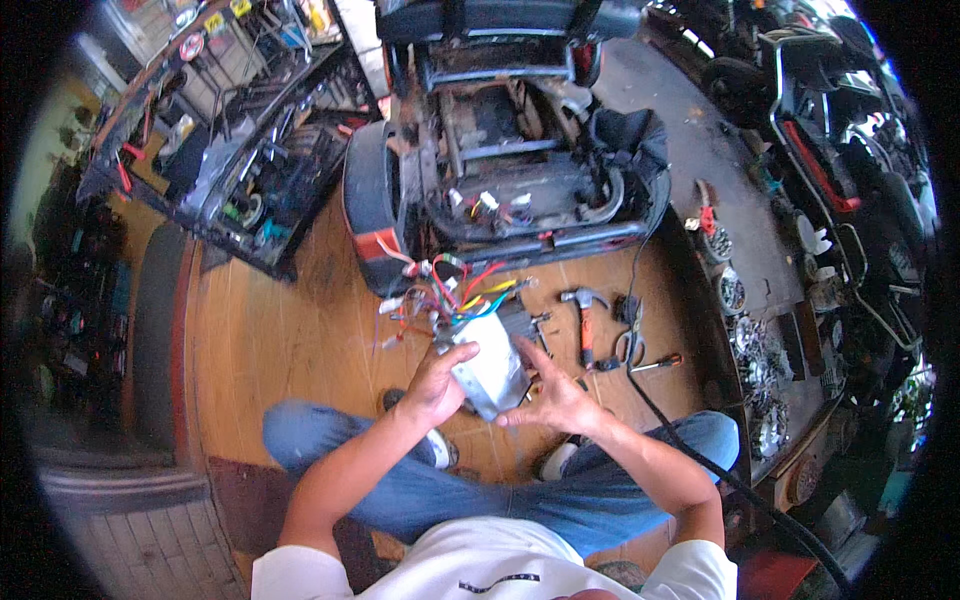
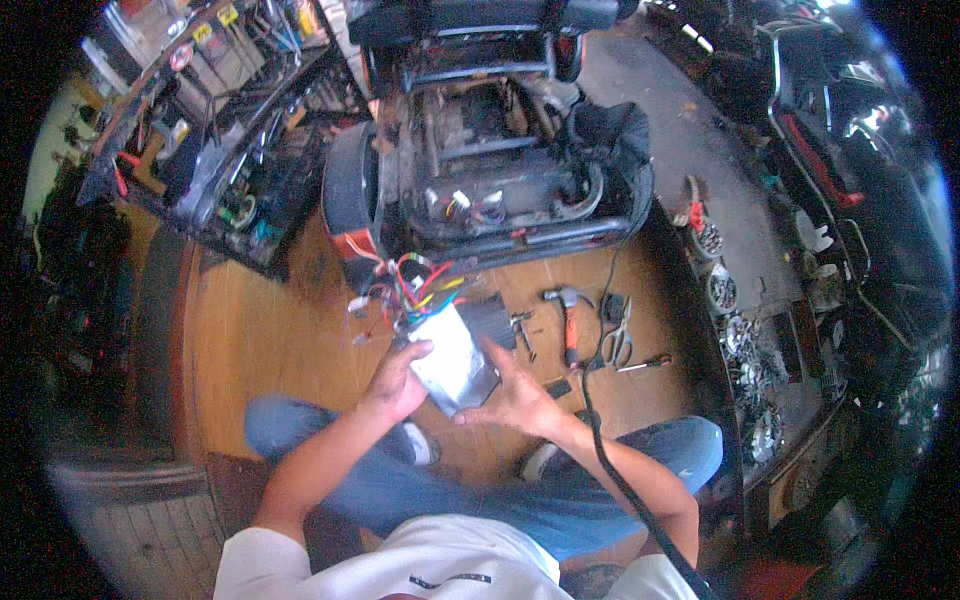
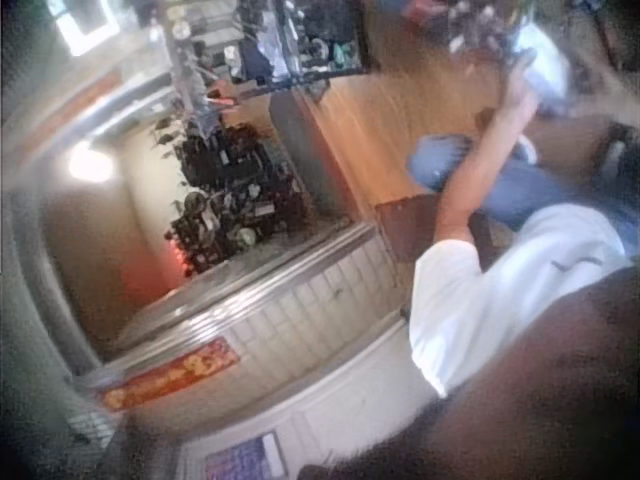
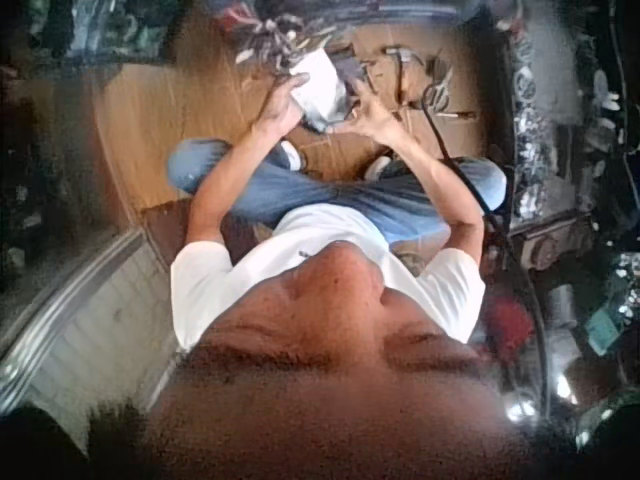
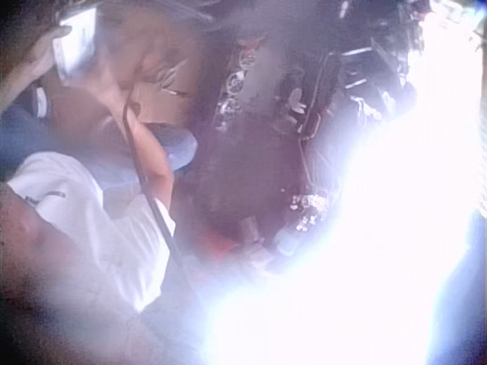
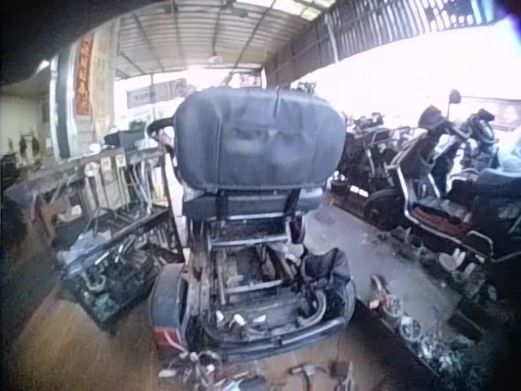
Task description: The person sits on the floor and works on a bundle of multicolored wires connected to a silver metal box. They use a steel wool pad to scrub the surface of the box, then handle a yellow plastic component and a black cable before placing the items back on the floor.
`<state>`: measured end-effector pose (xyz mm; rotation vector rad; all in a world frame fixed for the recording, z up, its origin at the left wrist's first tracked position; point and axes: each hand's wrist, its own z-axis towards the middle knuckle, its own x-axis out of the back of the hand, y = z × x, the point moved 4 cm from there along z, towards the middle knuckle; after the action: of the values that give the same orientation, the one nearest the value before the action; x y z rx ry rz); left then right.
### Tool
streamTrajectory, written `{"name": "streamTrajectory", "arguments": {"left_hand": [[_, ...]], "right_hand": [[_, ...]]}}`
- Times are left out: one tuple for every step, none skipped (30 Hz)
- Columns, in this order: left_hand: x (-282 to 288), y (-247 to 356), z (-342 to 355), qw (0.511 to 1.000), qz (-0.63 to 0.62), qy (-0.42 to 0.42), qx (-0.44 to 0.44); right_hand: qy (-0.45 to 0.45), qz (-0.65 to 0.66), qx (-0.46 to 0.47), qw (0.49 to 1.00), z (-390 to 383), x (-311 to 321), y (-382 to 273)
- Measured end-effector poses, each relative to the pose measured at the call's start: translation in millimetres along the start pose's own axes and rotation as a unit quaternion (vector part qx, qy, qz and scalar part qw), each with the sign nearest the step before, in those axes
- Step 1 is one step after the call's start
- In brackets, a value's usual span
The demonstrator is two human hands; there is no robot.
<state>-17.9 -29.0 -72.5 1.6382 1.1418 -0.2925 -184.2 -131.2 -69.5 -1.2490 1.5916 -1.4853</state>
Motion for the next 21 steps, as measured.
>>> {"name": "streamTrajectory", "arguments": {"left_hand": [[-1.6,-2.2,-0.6,1.000,-0.006,-0.015,-0.001],[-5.7,-1.5,-0.9,0.998,-0.012,-0.054,-0.026],[-7.0,-1.6,-0.9,0.998,-0.007,-0.055,-0.027],[-6.7,-1.4,-0.4,0.999,0.006,-0.038,-0.010],[-7.6,1.5,-0.1,0.999,0.016,-0.041,-0.012],[-8.0,6.0,0.9,0.998,0.026,-0.046,-0.016],[-8.8,11.4,2.4,0.998,0.022,-0.065,-0.015],[-7.4,16.9,3.9,0.997,0.027,-0.061,-0.029],[-5.7,21.7,5.8,0.997,0.032,-0.056,-0.043],[-4.0,25.5,7.2,0.996,0.035,-0.059,-0.061],[-0.4,27.6,10.4,0.996,0.051,-0.041,-0.057],[2.3,29.4,11.8,0.995,0.061,-0.032,-0.075],[5.1,29.1,13.6,0.993,0.074,-0.007,-0.095],[7.8,29.0,14.5,0.989,0.086,0.018,-0.116],[8.9,28.1,15.4,0.989,0.072,0.022,-0.124],[8.1,28.2,16.0,0.987,0.072,0.008,-0.140],[6.9,28.2,15.8,0.986,0.077,-0.008,-0.149],[5.4,29.2,16.4,0.984,0.082,-0.024,-0.158],[3.3,29.5,15.4,0.981,0.093,-0.045,-0.162],[3.4,31.1,15.4,0.981,0.097,-0.040,-0.162],[3.3,32.1,15.3,0.981,0.099,-0.036,-0.163]], "right_hand": [[0.013,-0.030,0.011,0.999,1.7,-0.4,-1.9],[0.024,-0.069,0.030,0.997,4.5,-0.5,-4.8],[0.022,-0.057,0.009,0.998,6.0,-1.9,-4.7],[0.021,-0.068,-0.016,0.997,7.9,-2.3,-4.8],[0.021,-0.079,-0.039,0.996,8.5,-3.1,-5.3],[0.022,-0.091,-0.060,0.994,9.4,-2.7,-6.0],[0.057,-0.117,-0.013,0.991,9.7,-0.9,-12.4],[0.080,-0.171,0.012,0.982,10.2,0.8,-16.9],[0.101,-0.226,0.034,0.968,9.7,1.9,-20.8],[0.117,-0.285,0.040,0.950,10.4,2.0,-22.8],[0.128,-0.281,0.051,0.950,10.0,2.4,-24.0],[0.132,-0.297,0.055,0.944,11.0,0.8,-24.0],[0.143,-0.312,0.076,0.936,10.6,-0.2,-25.0],[0.155,-0.328,0.098,0.927,10.8,-2.2,-25.8],[0.167,-0.334,0.118,0.920,10.5,-3.8,-26.0],[0.170,-0.331,0.121,0.920,10.8,-5.5,-24.8],[0.176,-0.329,0.127,0.919,10.6,-7.0,-24.0],[0.184,-0.319,0.132,0.920,10.4,-7.2,-23.4],[0.191,-0.307,0.124,0.924,10.2,-7.2,-22.3],[0.188,-0.303,0.120,0.926,10.2,-7.0,-21.6],[0.185,-0.295,0.110,0.931,10.0,-6.8,-20.9]]}}
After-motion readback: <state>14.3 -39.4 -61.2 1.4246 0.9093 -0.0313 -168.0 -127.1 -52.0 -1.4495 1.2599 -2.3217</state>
